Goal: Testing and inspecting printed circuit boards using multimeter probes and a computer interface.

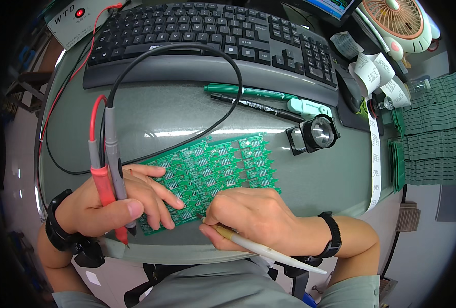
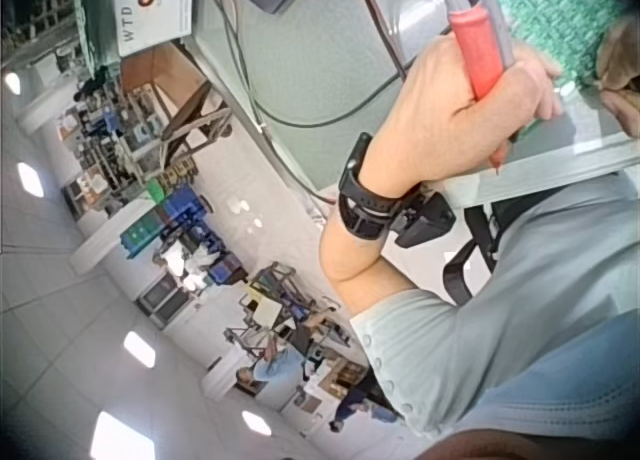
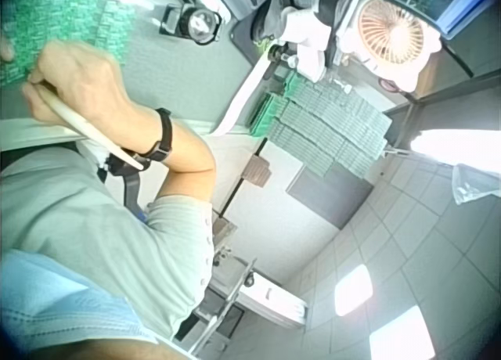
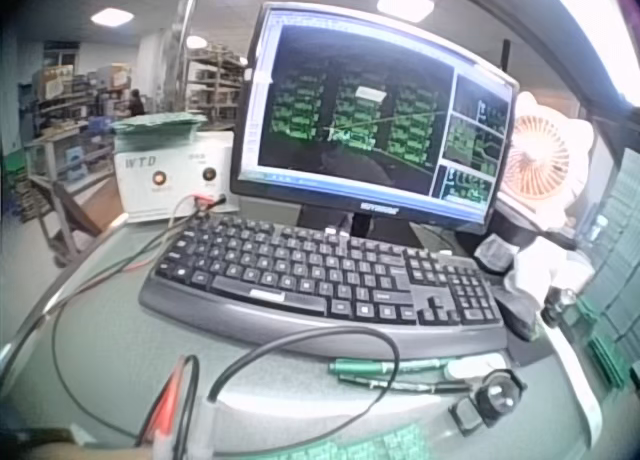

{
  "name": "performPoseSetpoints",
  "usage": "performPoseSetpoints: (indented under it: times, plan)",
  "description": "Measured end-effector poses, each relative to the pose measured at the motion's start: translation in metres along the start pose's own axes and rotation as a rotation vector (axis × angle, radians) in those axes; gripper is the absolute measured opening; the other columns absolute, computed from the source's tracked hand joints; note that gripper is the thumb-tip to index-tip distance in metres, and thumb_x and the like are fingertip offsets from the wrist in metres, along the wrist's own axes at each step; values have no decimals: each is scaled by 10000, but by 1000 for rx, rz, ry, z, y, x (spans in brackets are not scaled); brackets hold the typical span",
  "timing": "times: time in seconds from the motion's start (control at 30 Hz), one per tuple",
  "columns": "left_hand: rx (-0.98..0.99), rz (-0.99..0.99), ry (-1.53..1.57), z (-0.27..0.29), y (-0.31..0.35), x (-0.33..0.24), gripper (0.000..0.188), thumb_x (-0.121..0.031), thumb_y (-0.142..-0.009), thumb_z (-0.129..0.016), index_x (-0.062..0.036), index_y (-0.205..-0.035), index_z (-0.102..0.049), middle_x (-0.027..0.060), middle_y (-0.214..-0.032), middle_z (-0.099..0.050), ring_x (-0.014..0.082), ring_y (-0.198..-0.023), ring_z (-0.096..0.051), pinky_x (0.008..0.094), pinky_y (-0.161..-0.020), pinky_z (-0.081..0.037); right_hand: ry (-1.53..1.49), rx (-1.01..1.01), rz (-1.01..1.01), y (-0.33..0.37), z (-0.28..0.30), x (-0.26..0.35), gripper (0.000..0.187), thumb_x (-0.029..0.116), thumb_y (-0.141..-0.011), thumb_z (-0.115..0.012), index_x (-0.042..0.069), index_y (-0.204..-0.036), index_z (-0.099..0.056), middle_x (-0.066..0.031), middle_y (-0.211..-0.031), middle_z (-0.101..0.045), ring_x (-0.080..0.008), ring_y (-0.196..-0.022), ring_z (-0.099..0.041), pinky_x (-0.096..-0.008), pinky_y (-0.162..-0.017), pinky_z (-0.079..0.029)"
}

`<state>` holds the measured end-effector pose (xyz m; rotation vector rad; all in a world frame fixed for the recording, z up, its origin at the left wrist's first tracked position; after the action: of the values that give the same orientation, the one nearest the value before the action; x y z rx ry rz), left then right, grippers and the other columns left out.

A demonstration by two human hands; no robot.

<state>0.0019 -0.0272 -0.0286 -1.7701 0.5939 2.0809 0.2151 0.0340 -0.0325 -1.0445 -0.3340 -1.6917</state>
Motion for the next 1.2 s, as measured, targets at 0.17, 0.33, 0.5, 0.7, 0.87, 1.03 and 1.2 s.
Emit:
performPoseSetpoints:
  times: [0.17,0.33,0.5,0.7,0.87,1.03,1.2]
  plan:
    - [-2,-2,3,0,0,0,312,-220,-934,-420,-66,-814,-664,71,-924,-725,286,-1117,-623,482,-1102,-264,3,10,1,0,0,1,229,19,-716,-759,52,-769,-539,-61,-669,-546,-221,-567,-575,-318,-482,-450]
    - [-3,-8,-8,1,0,0,304,-208,-932,-425,-65,-809,-663,71,-920,-724,281,-1107,-628,470,-1098,-274,25,15,13,-1,0,1,231,22,-717,-757,51,-768,-534,-62,-664,-539,-227,-561,-569,-323,-478,-451]
    - [-75,-90,-36,-2,0,1,227,-166,-913,-480,-30,-810,-630,47,-832,-691,272,-962,-676,482,-1035,-394,79,11,56,0,-3,1,242,37,-717,-761,48,-759,-524,-69,-678,-538,-230,-558,-564,-325,-464,-452]
    - [-89,-86,-50,-2,-5,1,228,-154,-894,-480,-17,-783,-625,62,-800,-697,277,-924,-686,472,-1029,-406,169,10,117,2,-4,4,247,62,-724,-756,51,-744,-510,-69,-716,-537,-213,-571,-566,-318,-451,-452]
    - [-107,-41,-29,-3,-6,0,266,-162,-891,-481,-5,-733,-628,78,-789,-705,281,-917,-685,461,-1032,-406,220,26,160,4,-5,4,238,75,-741,-742,62,-740,-505,-60,-716,-527,-194,-567,-559,-307,-432,-447]
    - [-102,-21,-13,-3,-7,-1,291,-170,-898,-471,2,-727,-631,87,-785,-705,283,-922,-682,457,-1036,-404,262,-23,168,2,-5,7,231,72,-739,-745,54,-782,-519,-60,-729,-552,-186,-558,-569,-297,-434,-457]
    - [-82,34,73,0,-5,-1,316,-186,-914,-459,-9,-718,-633,108,-864,-712,277,-921,-678,450,-1039,-399,140,-54,76,-1,2,7,177,72,-821,-706,44,-839,-532,-78,-752,-594,-171,-571,-606,-279,-445,-468]
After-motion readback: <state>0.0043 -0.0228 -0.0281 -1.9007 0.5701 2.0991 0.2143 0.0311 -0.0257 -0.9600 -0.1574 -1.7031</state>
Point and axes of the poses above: each hand's wrist, its own y-axis away from the middle knuckle, its own z-axis out of the back of the hand, x = y × z, the point moved 3 cm from there along -y, towards the middle knuckle
